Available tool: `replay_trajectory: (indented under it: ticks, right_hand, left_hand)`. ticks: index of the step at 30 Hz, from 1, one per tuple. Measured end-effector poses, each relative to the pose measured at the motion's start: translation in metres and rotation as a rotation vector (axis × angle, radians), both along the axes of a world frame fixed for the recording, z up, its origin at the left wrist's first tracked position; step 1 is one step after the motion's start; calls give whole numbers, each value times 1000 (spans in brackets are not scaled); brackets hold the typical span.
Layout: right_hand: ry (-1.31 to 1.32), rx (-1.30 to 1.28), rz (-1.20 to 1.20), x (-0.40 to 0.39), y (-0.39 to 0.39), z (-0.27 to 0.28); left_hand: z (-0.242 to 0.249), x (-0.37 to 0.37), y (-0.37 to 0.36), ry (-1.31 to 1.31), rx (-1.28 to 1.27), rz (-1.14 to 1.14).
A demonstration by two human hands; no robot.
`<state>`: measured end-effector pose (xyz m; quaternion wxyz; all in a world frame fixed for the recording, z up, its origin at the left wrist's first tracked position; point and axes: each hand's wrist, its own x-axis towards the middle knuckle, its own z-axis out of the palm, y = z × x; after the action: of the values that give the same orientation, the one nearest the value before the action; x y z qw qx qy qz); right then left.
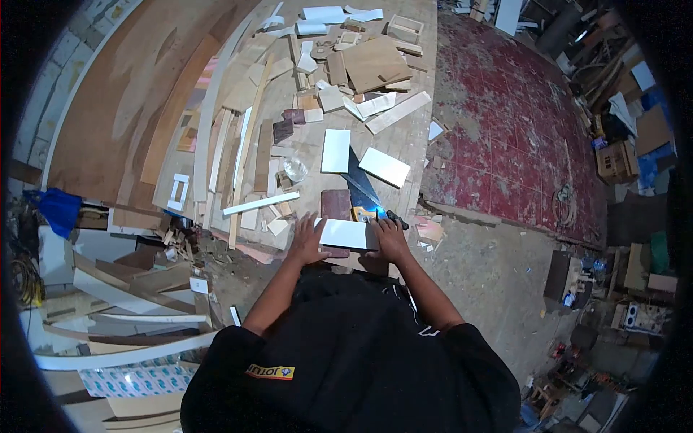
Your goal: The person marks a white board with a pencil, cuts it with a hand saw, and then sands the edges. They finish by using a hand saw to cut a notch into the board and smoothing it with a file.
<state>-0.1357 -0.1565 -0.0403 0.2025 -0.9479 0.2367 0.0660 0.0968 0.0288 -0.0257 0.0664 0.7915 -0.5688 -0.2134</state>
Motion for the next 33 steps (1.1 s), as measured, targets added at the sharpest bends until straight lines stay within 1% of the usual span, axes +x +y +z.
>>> replay_trajectory:
  ticks: [1, 4, 6, 7, 9, 10, 12, 13, 14, 16, 18, 20, 22, 24, 25, 26, 27, 29, 30, 32, 33]
  right_hand:
    - [3, 0, 12, -1, -2, -1]
    - [-13, 4, 61, -5, -7, -2]
    - [-67, 93, 122, -9, -9, -2]
    - [-68, 98, 134, -11, -9, 0]
    - [-232, 85, 103, -19, -11, 5]
    - [-231, 90, 112, -23, -14, 9]
    - [-331, 187, 20, -32, -21, 13]
    - [-318, 219, -22, -36, -25, 14]
    - [-318, 226, -13, -38, -26, 15]
    - [-337, 177, -58, -44, -29, 10]
    - [-327, 190, -46, -47, -27, 4]
    - [-345, 184, -51, -44, -26, -1]
    - [-332, 214, -31, -35, -20, -3]
    - [-336, 247, 82, -19, -8, -7]
    - [-231, 316, 153, -12, 3, -5]
    - [-299, 418, 280, -5, 17, -4]
    - [-303, 417, 283, -3, 32, -3]
    - [-196, 684, 678, 1, 63, -2]
    - [-199, 683, 676, 5, 74, -1]
    - [252, 866, 789, 10, 87, 1]
    - [254, 860, 789, 8, 89, -3]
  left_hand:
    - [-1, -3, -8, 19, 112, -21]
    - [0, -9, -20, -29, 155, -45]
    - [-4, -9, -20, -42, 129, -31]
    - [-12, -5, -20, -32, 105, -41]
    - [-24, 1, -15, -22, 85, -42]
    - [-29, 2, -10, 24, 52, -23]
    - [-28, 3, 0, 68, 21, 7]
    - [-22, 1, 7, 52, 0, 53]
    - [-16, -1, 15, 35, -19, 98]
    - [-9, 1, 36, 34, 3, 122]
    - [-5, 4, 61, -6, 36, 197]
    - [-12, 12, 89, 40, 10, 239]
    - [-3, 16, 109, 1, 52, 320]
    - [7, 15, 130, -30, 77, 360]
    - [7, 17, 140, -26, 83, 411]
    - [6, 19, 150, -23, 86, 460]
    - [1, 22, 159, -44, 63, 461]
    - [6, 22, 165, -88, 51, 480]
    - [6, 24, 168, -126, 36, 497]
    - [2, 31, 167, -94, -12, 491]
    - [-1, 33, 166, -61, -57, 488]
